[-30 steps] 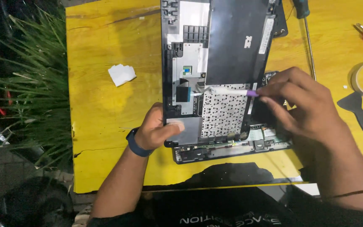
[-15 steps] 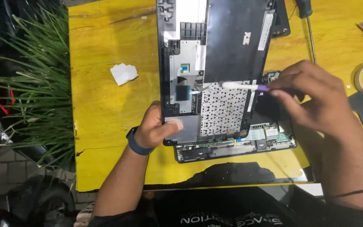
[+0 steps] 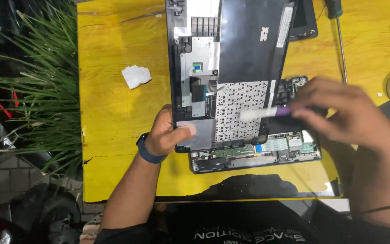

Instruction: Cleaning the internal motherboard and the external keyboard of a laptop using a toothbrush and a cloth.

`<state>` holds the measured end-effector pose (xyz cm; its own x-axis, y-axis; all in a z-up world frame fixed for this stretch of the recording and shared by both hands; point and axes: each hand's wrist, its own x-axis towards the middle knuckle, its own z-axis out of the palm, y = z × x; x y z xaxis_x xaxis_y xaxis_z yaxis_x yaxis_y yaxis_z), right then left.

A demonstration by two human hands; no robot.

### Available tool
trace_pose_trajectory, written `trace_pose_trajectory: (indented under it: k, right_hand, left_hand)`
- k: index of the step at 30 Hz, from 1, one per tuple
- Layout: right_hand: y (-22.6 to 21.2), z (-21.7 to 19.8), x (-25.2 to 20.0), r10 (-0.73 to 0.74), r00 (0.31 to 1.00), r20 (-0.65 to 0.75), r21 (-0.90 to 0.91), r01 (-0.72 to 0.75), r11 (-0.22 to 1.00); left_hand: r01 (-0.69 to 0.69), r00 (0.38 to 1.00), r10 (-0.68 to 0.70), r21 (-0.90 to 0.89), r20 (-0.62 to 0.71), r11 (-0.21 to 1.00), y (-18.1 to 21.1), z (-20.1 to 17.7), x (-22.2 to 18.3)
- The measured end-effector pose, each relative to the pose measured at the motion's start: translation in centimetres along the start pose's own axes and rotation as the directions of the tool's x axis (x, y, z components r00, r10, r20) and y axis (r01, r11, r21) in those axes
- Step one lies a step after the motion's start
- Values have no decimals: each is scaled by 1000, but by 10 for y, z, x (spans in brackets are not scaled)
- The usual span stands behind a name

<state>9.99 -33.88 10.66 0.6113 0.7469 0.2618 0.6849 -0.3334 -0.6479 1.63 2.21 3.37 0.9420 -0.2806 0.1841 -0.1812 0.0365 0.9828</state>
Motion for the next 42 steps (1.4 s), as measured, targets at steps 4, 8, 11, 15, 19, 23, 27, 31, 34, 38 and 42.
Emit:
trace_pose_trajectory:
  k: [4,8,11,15,19,23,27,31,34,38,42]
  right_hand:
    - [9,6,-5,-10,983,-181,-119,-12,993]
    - [7,4,-2,-60,989,139,111,45,993]
    - [13,5,-13,43,998,-45,156,-36,987]
    - [26,29,-16,406,846,-346,255,-332,908]
    - [35,50,-16,535,786,-309,548,-313,776]
    - [45,56,-18,526,758,-386,368,-396,841]
    - [53,57,-22,574,698,-429,409,-416,812]
    - [19,54,-5,699,562,-442,559,-437,704]
    - [43,57,-21,598,663,-451,431,-425,796]
    - [31,57,-15,532,740,-412,423,-362,830]
    - [33,58,-18,498,781,-377,391,-354,850]
  left_hand:
    - [-15,1000,14,-46,-8,999,-3,2,0]
    - [3,1000,-3,26,-16,1000,1,1,3]
    - [25,1000,-26,24,10,999,2,2,2]
    - [67,995,-69,23,72,997,14,2,6]
    - [93,988,-87,-37,130,995,2,-1,3]
    - [46,981,-48,14,187,999,5,0,5]
    - [-62,997,49,241,59,968,28,9,9]
    - [-54,997,69,313,-37,948,39,11,13]
    - [-6,989,50,297,-139,955,37,11,13]
    - [81,967,3,320,-253,944,38,6,15]
    - [104,958,18,403,-286,909,28,1,17]
